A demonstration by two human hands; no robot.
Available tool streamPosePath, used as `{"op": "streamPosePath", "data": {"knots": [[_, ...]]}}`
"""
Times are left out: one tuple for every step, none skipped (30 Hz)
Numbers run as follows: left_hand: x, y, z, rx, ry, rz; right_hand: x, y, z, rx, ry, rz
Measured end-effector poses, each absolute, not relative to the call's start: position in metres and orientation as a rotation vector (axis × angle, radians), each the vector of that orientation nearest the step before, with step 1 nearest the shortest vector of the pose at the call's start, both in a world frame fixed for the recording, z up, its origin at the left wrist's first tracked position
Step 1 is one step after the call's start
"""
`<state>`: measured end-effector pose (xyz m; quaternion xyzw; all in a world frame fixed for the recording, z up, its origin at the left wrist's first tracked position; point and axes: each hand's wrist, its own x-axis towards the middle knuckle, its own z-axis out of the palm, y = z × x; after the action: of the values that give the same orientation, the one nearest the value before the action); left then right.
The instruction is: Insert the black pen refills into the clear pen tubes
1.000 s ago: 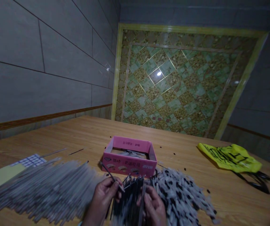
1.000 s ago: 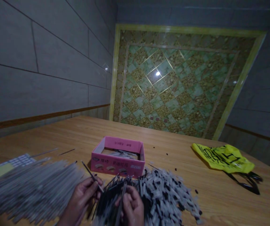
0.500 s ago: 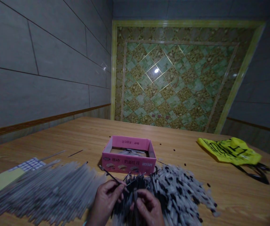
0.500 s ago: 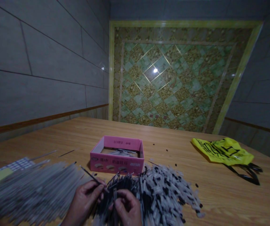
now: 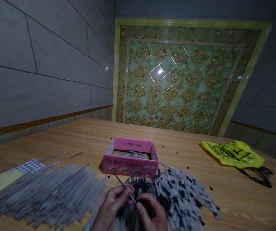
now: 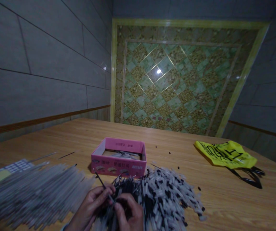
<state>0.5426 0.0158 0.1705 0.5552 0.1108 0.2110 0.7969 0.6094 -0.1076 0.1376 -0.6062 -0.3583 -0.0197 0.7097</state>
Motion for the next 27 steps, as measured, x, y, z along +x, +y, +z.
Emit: {"op": "streamPosePath", "data": {"knots": [[0.543, 0.015, 0.170, 1.173, 0.246, 0.440, 0.610, -0.109, 0.138, -1.372, -0.822, -0.092], [0.543, 0.013, 0.169, 1.152, 0.249, 0.429, 0.610, -0.110, 0.138, -1.397, -0.843, -0.126], [0.544, 0.012, 0.168, 1.131, 0.248, 0.416, 0.610, -0.111, 0.138, -1.416, -0.862, -0.167], [0.544, 0.011, 0.167, 1.118, 0.246, 0.403, 0.611, -0.112, 0.139, -1.433, -0.888, -0.213], [0.544, 0.010, 0.166, 1.114, 0.248, 0.388, 0.611, -0.113, 0.140, -1.442, -0.934, -0.260], [0.545, 0.009, 0.165, 1.120, 0.255, 0.375, 0.611, -0.114, 0.142, -1.444, -0.989, -0.302], [0.545, 0.008, 0.164, 1.134, 0.262, 0.367, 0.611, -0.115, 0.144, -1.432, -1.032, -0.338], [0.545, 0.008, 0.162, 1.153, 0.268, 0.365, 0.610, -0.115, 0.145, -1.410, -1.045, -0.363], [0.546, 0.007, 0.161, 1.177, 0.268, 0.367, 0.609, -0.115, 0.146, -1.385, -1.018, -0.380], [0.546, 0.007, 0.160, 1.205, 0.261, 0.370, 0.608, -0.114, 0.147, -1.370, -0.948, -0.386], [0.547, 0.007, 0.159, 1.237, 0.244, 0.371, 0.607, -0.114, 0.147, -1.360, -0.840, -0.387], [0.547, 0.007, 0.159, 1.270, 0.222, 0.370, 0.606, -0.113, 0.146, -1.347, -0.710, -0.373], [0.547, 0.008, 0.158, 1.303, 0.200, 0.367, 0.606, -0.111, 0.145, -1.321, -0.583, -0.334], [0.547, 0.008, 0.158, 1.338, 0.180, 0.364, 0.606, -0.110, 0.144, -1.281, -0.475, -0.259], [0.547, 0.009, 0.159, 1.375, 0.159, 0.371, 0.606, -0.109, 0.144, -1.223, -0.385, -0.156], [0.546, 0.009, 0.160, 1.424, 0.136, 0.392, 0.607, -0.108, 0.143, -1.147, -0.315, -0.041], [0.545, 0.008, 0.161, 1.489, 0.113, 0.432, 0.608, -0.107, 0.143, -1.067, -0.263, 0.065], [0.544, 0.007, 0.162, 1.567, 0.083, 0.485, 0.609, -0.106, 0.142, -0.997, -0.223, 0.147], [0.544, 0.006, 0.164, 1.649, 0.044, 0.543, 0.609, -0.106, 0.142, -0.946, -0.194, 0.197], [0.543, 0.004, 0.165, 1.719, 0.006, 0.601, 0.610, -0.106, 0.142, -0.916, -0.175, 0.218], [0.543, 0.002, 0.166, 1.770, -0.023, 0.652, 0.610, -0.105, 0.142, -0.902, -0.166, 0.222], [0.542, -0.001, 0.167, 1.801, -0.047, 0.690, 0.610, -0.105, 0.142, -0.901, -0.161, 0.222], [0.542, -0.003, 0.168, 1.814, -0.068, 0.716, 0.609, -0.104, 0.142, -0.906, -0.158, 0.222], [0.542, -0.005, 0.168, 1.817, -0.080, 0.734, 0.608, -0.104, 0.141, -0.914, -0.156, 0.223], [0.542, -0.008, 0.168, 1.814, -0.082, 0.748, 0.607, -0.102, 0.140, -0.920, -0.155, 0.224], [0.542, -0.009, 0.168, 1.809, -0.079, 0.755, 0.605, -0.101, 0.139, -0.923, -0.153, 0.222], [0.541, -0.011, 0.168, 1.800, -0.069, 0.755, 0.603, -0.099, 0.138, -0.920, -0.148, 0.216]]}}
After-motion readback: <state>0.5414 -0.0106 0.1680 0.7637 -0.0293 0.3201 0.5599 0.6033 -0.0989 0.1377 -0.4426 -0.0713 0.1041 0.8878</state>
